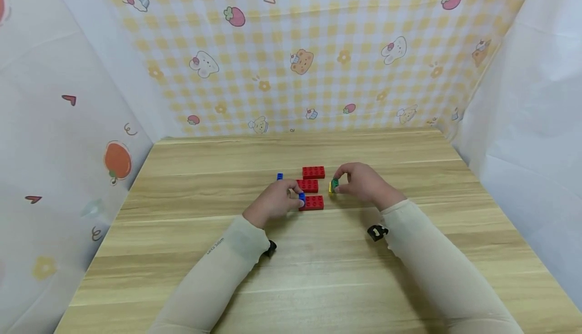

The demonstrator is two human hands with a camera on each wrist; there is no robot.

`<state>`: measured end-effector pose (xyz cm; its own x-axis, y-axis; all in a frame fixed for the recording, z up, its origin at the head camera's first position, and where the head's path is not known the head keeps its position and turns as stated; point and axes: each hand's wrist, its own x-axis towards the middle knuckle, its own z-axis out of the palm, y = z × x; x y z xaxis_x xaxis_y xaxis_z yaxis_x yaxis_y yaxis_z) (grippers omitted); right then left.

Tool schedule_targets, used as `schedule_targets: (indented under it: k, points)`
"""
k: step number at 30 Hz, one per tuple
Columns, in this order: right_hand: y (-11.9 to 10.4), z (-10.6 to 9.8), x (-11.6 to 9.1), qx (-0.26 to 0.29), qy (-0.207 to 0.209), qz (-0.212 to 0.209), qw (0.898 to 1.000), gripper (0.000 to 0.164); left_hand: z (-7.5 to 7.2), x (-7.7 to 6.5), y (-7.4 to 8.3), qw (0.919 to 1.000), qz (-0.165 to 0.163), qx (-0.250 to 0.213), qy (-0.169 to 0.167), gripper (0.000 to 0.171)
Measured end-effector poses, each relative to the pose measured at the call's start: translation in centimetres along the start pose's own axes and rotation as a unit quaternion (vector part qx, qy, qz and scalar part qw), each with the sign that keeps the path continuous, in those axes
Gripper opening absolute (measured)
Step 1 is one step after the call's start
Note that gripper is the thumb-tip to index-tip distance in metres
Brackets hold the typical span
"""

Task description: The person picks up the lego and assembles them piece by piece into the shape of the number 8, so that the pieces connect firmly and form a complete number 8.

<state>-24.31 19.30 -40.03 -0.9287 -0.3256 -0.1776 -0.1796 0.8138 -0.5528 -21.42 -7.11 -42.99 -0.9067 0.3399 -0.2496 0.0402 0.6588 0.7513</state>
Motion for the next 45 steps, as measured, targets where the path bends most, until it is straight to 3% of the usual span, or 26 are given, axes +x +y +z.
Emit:
schedule_targets:
  k: [8, 25, 45]
  points:
    - [-1.2, 1.1, -0.3, 0.016, -0.014, -0.030, 0.999, 0.024, 0.0, 0.0, 0.0, 1.0000, -0.001, -0.006, -0.002, 0.014]
    - [-2.3, 2.6, -0.3, 0.015, -0.031, -0.054, 0.998, 0.021, -0.2, -0.1, 0.0, 1.0000, -0.001, -0.002, -0.002, 0.013]
    - [-2.4, 3.3, -0.2, 0.006, -0.034, -0.036, 0.999, 0.025, -0.1, 0.0, 0.2, 1.0000, -0.009, 0.003, -0.003, 0.013]
